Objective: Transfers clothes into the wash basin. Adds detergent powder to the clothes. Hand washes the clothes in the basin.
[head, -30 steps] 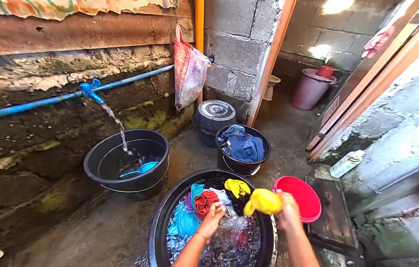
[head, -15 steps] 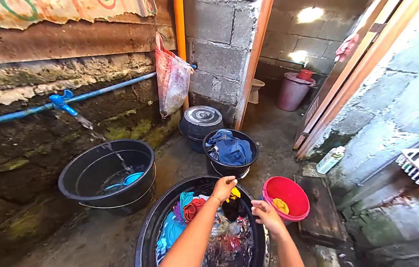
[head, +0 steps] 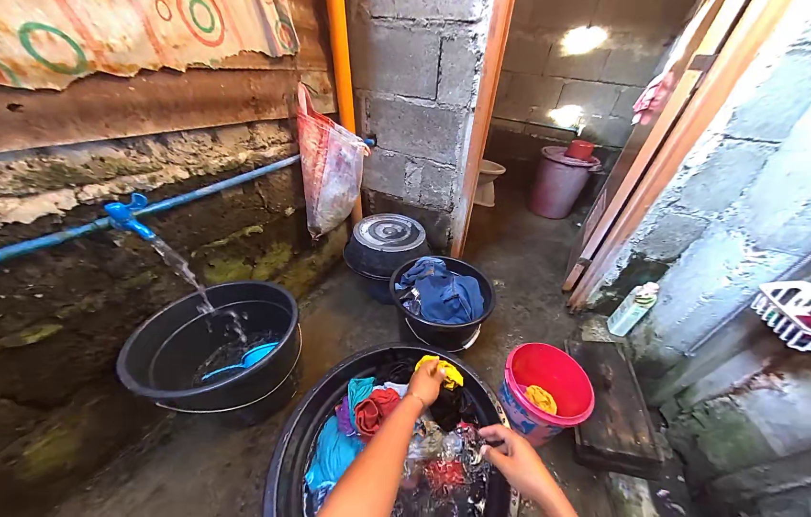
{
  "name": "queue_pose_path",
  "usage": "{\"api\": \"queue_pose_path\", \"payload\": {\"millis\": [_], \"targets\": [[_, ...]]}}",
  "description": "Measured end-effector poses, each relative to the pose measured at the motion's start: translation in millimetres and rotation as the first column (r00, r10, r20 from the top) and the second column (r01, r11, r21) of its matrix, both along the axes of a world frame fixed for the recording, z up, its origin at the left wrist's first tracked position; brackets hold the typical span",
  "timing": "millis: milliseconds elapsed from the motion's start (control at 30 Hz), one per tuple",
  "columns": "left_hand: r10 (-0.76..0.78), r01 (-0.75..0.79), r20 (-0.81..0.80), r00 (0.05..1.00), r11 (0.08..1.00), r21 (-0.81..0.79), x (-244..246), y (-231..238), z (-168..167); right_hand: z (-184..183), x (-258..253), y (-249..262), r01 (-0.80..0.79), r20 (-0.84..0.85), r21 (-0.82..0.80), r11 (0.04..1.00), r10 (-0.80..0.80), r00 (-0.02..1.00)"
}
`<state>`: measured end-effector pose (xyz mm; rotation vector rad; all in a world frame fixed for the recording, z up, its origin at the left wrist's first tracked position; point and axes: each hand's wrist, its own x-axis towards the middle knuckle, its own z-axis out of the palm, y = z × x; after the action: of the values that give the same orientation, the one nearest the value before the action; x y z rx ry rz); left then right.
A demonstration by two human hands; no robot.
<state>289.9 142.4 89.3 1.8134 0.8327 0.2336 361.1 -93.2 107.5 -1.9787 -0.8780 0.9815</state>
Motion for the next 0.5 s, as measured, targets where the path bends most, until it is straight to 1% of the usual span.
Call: {"api": "queue_pose_path", "payload": {"millis": [33,67,100,200,267,300,333,367,400,433,467,500], "targets": [[0.034,-0.011,0.162,0.986,0.99,-0.139,-2.4,0.5,12.4,0.7,1.6,-1.4,0.069,-0.009,0.017,0.997,-0.069,0.998],[0.065,0.006,0.289,0.955,0.971,-0.237,-5.3,-0.2,25.7,1.4,3.1,-0.5,0.135,-0.036,0.047,0.99,-0.134,0.99],[0.08,0.044,0.389,0.918,0.954,-0.298,-9.3,-2.7,40.7,1.4,4.3,1.8,0.196,-0.079,0.09,0.976,-0.19,0.979],[0.07,0.188,0.602,0.795,0.916,-0.355,-33.9,-22.7,93.5,0.4,5.1,12.8,0.382,-0.21,0.179,0.907,-0.344,0.915],[0.083,0.254,0.709,0.701,0.899,-0.357,-55.6,-37.5,121.0,-5.0,3.8,19.9,0.537,-0.321,0.209,0.817,-0.462,0.827],[0.105,0.267,0.738,0.667,0.891,-0.368,-67.3,-44.0,129.7,-7.3,1.3,21.0,0.6,-0.426,0.204,0.774,-0.481,0.766],[0.132,0.267,0.751,0.647,0.883,-0.386,-79.3,-49.0,134.8,-7.7,-2.9,20.4,0.629,-0.568,0.195,0.752,-0.437,0.698],[0.156,0.259,0.752,0.641,0.878,-0.403,-91.0,-52.4,135.8,-8.6,-8.9,19.0,0.634,-0.717,0.203,0.746,-0.328,0.616],[0.179,0.235,0.737,0.651,0.877,-0.42,-102.6,-55.0,131.7,-12.3,-17.3,17.0,0.638,-0.829,0.233,0.734,-0.194,0.525],[0.206,0.185,0.704,0.679,0.881,-0.436,-113.5,-56.8,123.0,-15.8,-27.4,15.4,0.665,-0.903,0.251,0.704,-0.078,0.423],[0.25,0.113,0.656,0.712,0.881,-0.459,-123.8,-58.2,110.2,-18.5,-36.5,14.4,0.696,-0.938,0.246,0.675,-0.015,0.346],[0.314,0.013,0.589,0.745,0.875,-0.484,-133.8,-59.0,94.7,-19.4,-43.7,13.8,0.696,-0.928,0.252,0.673,-0.036,0.371]]}}
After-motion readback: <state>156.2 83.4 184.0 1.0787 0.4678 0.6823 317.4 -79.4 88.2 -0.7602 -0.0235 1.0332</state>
